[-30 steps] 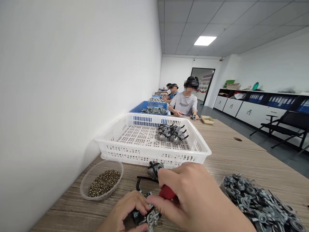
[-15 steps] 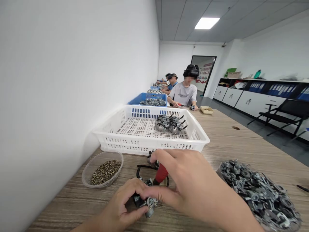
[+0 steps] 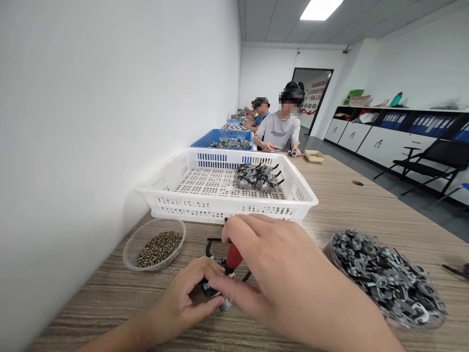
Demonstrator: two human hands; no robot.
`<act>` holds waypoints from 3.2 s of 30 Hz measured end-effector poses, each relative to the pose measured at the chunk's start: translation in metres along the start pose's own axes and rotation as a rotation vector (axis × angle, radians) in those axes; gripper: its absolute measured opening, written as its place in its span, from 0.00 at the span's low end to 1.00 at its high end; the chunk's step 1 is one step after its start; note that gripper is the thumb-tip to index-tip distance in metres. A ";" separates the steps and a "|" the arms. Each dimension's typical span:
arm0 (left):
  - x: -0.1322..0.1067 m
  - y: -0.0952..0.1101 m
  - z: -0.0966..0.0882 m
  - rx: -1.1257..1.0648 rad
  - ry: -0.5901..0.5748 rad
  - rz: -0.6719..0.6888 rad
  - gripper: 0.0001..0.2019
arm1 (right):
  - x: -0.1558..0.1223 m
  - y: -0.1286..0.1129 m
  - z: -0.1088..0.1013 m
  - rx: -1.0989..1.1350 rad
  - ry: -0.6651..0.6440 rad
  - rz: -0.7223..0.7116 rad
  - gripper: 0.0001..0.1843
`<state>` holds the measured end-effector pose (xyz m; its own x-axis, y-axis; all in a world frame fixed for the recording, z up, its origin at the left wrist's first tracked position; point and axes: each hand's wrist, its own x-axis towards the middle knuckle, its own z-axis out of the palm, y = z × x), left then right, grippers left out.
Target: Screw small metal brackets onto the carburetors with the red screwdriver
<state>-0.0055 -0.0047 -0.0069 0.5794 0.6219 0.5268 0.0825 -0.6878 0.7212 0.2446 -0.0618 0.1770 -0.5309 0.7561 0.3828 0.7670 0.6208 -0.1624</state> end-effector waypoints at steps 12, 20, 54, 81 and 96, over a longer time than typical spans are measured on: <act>0.001 0.004 -0.002 0.030 -0.011 -0.006 0.11 | 0.005 0.013 0.002 0.040 0.052 -0.097 0.18; -0.002 -0.003 0.001 -0.017 -0.018 -0.002 0.12 | -0.015 0.006 -0.018 0.198 -0.207 0.028 0.07; 0.002 0.003 -0.005 0.000 -0.040 -0.019 0.08 | -0.001 0.004 -0.004 0.072 -0.053 -0.059 0.15; 0.001 -0.001 -0.003 0.016 -0.029 -0.012 0.10 | -0.009 0.016 -0.017 0.292 -0.215 -0.017 0.06; 0.003 -0.005 -0.007 0.001 -0.054 0.042 0.15 | 0.003 0.017 -0.014 0.470 -0.251 -0.029 0.13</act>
<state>-0.0100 0.0033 -0.0056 0.6252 0.5717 0.5313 0.0583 -0.7131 0.6987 0.2612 -0.0518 0.1885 -0.6637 0.7276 0.1734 0.5368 0.6248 -0.5671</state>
